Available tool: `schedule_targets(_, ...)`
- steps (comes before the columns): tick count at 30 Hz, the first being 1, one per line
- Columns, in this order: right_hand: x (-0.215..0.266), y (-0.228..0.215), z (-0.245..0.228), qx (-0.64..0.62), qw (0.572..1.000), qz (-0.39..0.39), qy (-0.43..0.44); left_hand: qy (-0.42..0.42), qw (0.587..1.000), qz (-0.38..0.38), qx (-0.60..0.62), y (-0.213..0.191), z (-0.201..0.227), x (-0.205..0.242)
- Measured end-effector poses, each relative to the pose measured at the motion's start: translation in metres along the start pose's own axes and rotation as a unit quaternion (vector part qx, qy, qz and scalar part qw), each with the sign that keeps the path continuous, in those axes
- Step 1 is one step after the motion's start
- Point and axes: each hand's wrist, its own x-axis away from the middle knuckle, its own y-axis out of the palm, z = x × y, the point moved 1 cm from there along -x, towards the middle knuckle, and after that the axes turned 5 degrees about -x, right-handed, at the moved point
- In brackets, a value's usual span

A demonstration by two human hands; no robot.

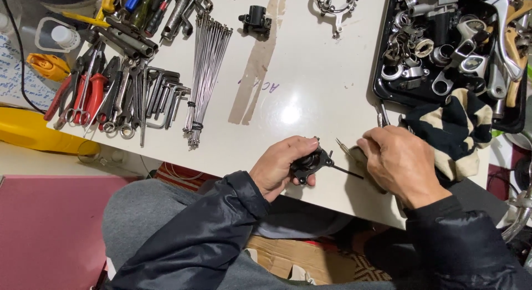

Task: Assembling a bicycle disc brake caliper by hand-threading screws and aligning internal components on a workbench.

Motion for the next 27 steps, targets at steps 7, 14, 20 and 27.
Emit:
schedule_targets(7,0.005,-0.029,-0.031,-0.178,0.983,0.018,-0.031,0.007,0.999,0.042,-0.01,-0.001,-0.003,-0.002)
schedule_targets(14,0.01,-0.052,-0.059,-0.507,0.845,-0.134,0.108,0.04,0.996,-0.005,0.074,0.004,-0.006,0.001)
schedule_targets(20,0.009,-0.051,-0.057,-0.538,0.819,-0.171,0.1,0.059,0.994,-0.014,0.095,0.001,-0.005,0.003)
schedule_targets(27,0.011,-0.045,-0.052,-0.545,0.81,-0.186,0.108,0.089,0.993,-0.009,0.082,0.001,-0.009,0.002)
